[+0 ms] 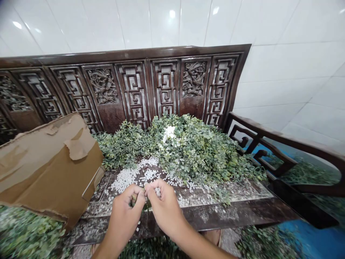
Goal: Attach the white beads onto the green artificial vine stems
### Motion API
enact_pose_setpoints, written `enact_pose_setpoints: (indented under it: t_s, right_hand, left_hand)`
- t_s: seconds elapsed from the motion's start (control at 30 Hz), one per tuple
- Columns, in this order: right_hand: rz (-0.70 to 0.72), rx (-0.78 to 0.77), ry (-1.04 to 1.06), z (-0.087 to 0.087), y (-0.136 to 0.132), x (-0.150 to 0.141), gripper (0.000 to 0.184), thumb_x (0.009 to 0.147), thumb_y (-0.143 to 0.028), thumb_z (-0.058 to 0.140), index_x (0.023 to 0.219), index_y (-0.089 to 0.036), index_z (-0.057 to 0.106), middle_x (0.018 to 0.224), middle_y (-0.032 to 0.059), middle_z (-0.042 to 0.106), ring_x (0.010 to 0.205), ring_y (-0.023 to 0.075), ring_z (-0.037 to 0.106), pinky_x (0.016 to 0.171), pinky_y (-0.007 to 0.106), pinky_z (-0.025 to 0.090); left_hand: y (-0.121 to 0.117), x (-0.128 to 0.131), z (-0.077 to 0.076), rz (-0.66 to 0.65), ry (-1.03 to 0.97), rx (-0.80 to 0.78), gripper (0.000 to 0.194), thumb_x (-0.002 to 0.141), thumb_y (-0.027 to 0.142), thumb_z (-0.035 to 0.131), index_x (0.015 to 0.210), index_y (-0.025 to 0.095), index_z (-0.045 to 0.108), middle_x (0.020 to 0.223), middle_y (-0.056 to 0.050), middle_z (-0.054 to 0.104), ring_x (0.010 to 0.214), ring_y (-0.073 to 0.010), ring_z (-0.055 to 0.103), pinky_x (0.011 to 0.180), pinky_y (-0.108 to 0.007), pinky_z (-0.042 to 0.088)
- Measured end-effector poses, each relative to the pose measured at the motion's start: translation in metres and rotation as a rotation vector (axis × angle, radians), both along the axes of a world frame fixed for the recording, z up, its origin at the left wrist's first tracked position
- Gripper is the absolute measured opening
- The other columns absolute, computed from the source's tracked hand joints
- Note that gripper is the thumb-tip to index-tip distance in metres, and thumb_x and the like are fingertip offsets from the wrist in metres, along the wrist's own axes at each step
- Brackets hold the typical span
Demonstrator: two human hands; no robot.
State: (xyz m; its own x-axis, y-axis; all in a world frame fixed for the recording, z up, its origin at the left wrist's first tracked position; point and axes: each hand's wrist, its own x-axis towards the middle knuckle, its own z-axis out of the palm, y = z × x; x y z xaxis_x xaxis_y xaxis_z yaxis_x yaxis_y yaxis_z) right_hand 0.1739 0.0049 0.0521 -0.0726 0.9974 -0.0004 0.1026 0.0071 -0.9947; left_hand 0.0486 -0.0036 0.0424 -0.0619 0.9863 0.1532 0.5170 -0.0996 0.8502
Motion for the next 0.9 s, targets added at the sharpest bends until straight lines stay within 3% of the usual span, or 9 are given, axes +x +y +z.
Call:
enact_pose_setpoints:
  t_s: [0.3,0.63,0.77,0.9]
  right_hand:
    - [0.02,0.042,-0.034,-0.001,-0.001,-0.002,0.031,0.089,-0.043,0.053,0.074,-0.017,0.06,0.069,0.0011,0.059,0.068,0.017,0.051,0.064,0.027,0.039]
    - [0.029,0.058,0.027,-0.003,-0.002,-0.006,0.031,0.086,-0.043,0.057,0.071,-0.017,0.06,0.065,-0.001,0.052,0.061,0.0131,0.044,0.057,0.024,0.034]
    - [0.053,-0.14,0.246,-0.001,0.008,-0.003,0.034,0.083,-0.048,0.06,0.068,-0.018,0.058,0.053,-0.0059,0.038,0.047,0.0087,0.029,0.045,0.022,0.022]
    - [-0.13,-0.377,0.55,-0.006,0.024,0.008,0.012,0.079,-0.026,0.064,0.072,-0.016,0.064,0.067,-0.0006,0.049,0.05,0.007,0.033,0.042,0.018,0.022]
  left_hand:
    - [-0.005,-0.002,0.002,-0.017,-0.047,0.003,0.028,0.086,0.034,0.045,0.064,0.019,0.053,0.058,0.004,0.046,0.056,-0.0125,0.041,0.054,-0.022,0.03]
    - [-0.004,-0.011,0.004,-0.09,-0.203,-0.059,0.035,0.09,0.044,0.043,0.067,0.019,0.051,0.059,0.004,0.042,0.058,-0.0135,0.041,0.056,-0.023,0.032]
    - [0.001,-0.015,0.003,-0.087,-0.295,-0.138,0.035,0.089,0.048,0.045,0.07,0.02,0.052,0.055,0.006,0.041,0.054,-0.013,0.041,0.055,-0.023,0.032]
    - [0.007,-0.018,0.001,0.029,-0.528,-0.15,0.033,0.089,0.049,0.046,0.073,0.021,0.052,0.059,0.005,0.042,0.059,-0.0129,0.042,0.061,-0.022,0.033]
